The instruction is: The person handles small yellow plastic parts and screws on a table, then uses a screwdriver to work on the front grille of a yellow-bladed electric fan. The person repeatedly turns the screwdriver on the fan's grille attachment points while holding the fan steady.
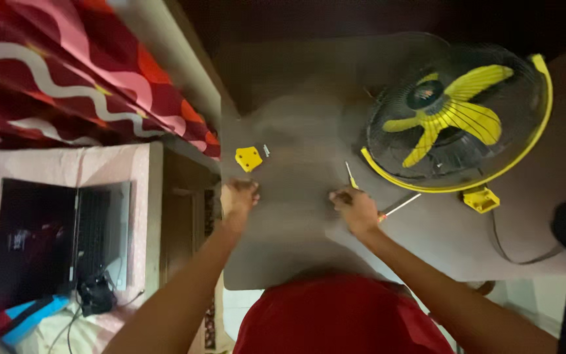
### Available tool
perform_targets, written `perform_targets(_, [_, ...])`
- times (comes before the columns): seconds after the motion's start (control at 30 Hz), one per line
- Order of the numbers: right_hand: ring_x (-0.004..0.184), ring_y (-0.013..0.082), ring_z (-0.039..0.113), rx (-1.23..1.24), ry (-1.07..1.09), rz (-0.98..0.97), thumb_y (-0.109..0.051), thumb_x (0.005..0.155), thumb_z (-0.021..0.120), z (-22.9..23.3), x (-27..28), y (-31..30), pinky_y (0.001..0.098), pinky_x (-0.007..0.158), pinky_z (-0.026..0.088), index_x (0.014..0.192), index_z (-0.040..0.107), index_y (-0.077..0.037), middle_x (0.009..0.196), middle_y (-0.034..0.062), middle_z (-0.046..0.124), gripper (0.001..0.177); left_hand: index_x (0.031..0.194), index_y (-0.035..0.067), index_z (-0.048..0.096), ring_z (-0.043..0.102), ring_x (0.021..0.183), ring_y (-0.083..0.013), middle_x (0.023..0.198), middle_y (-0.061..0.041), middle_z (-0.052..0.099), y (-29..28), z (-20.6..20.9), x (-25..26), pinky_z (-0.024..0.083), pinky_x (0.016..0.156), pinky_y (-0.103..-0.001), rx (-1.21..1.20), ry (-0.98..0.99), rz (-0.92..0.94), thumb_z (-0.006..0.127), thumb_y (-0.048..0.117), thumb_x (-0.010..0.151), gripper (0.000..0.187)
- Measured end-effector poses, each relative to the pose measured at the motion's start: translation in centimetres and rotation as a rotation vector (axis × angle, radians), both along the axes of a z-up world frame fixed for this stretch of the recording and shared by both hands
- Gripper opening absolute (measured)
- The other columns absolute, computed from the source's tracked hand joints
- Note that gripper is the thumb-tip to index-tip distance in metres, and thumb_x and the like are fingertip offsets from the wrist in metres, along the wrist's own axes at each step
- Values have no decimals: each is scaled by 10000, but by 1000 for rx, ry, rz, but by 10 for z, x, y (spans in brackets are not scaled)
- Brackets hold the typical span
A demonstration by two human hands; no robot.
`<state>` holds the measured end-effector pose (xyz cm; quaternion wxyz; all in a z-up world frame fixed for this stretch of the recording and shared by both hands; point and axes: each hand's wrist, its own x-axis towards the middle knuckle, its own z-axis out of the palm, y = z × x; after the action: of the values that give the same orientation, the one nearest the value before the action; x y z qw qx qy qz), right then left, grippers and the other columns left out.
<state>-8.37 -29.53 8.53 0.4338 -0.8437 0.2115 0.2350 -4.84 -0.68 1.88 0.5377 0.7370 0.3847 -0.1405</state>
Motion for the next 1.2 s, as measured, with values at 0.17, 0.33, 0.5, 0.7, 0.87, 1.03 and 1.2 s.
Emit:
perform_targets(0.17, [798, 238, 734, -154, -260, -126, -401, 969, 695, 11, -43, -54, 409, 757, 556, 1107, 760, -70, 950, 132, 773, 365, 993, 19, 686, 661, 586, -132, 845, -71, 723, -44, 9, -41, 529, 514, -298, -295, -145, -13, 673, -25, 890, 113])
perform_targets(0.33, [1234, 398, 542, -616, -485, -116, -293, 898, 761, 0, -100, -120, 478, 1052, 456, 1284, 622, -53, 1308, 183, 589, 475, 982, 60, 709, 692, 650, -115, 865, -51, 744, -88, 23, -71, 574, 600, -282, -134, -176, -356, 652, 60, 937, 72])
perform_targets(0.5, [1285, 417, 486, -532, -471, 3, -221, 816, 755, 4, -135, -145, 485, 1065, 420, 1382, 510, -20, 1449, 182, 504, 649, 964, 57, 680, 698, 675, -115, 827, -41, 734, -131, 25, -85, 598, 627, -285, -140, -256, -679, 638, 158, 971, 109])
perform_targets(0.7, [1232, 382, 563, -438, -494, 79, -191, 872, 729, 17, -154, -133, 462, 1020, 477, 1275, 622, -37, 1344, 162, 584, 444, 933, 39, 682, 666, 636, -143, 767, -74, 715, -163, 23, -110, 565, 610, -312, -117, -221, -736, 688, 217, 958, 180])
perform_targets(0.87, [942, 301, 709, -275, -365, -33, -195, 871, 764, 4, -140, -113, 404, 847, 576, 1046, 731, -43, 1081, 139, 662, 234, 917, 52, 674, 669, 586, -102, 757, -35, 718, -170, 21, -108, 559, 556, -289, -71, -207, -729, 685, 236, 951, 187])
perform_targets(1.03, [825, 274, 723, -229, -358, -75, -176, 807, 822, -8, -126, -116, 392, 766, 586, 952, 742, -35, 988, 133, 661, 217, 916, 41, 674, 621, 529, -122, 720, -58, 692, -169, 24, -107, 512, 496, -304, -147, -151, -658, 686, 227, 960, 191])
perform_targets(1.2, [801, 277, 713, -224, -383, -4, -153, 798, 816, -8, -122, -123, 398, 759, 582, 912, 738, -40, 971, 122, 664, 179, 922, 36, 667, 633, 519, -110, 709, -47, 685, -168, 20, -105, 512, 464, -286, -144, -191, -686, 675, 222, 966, 192])
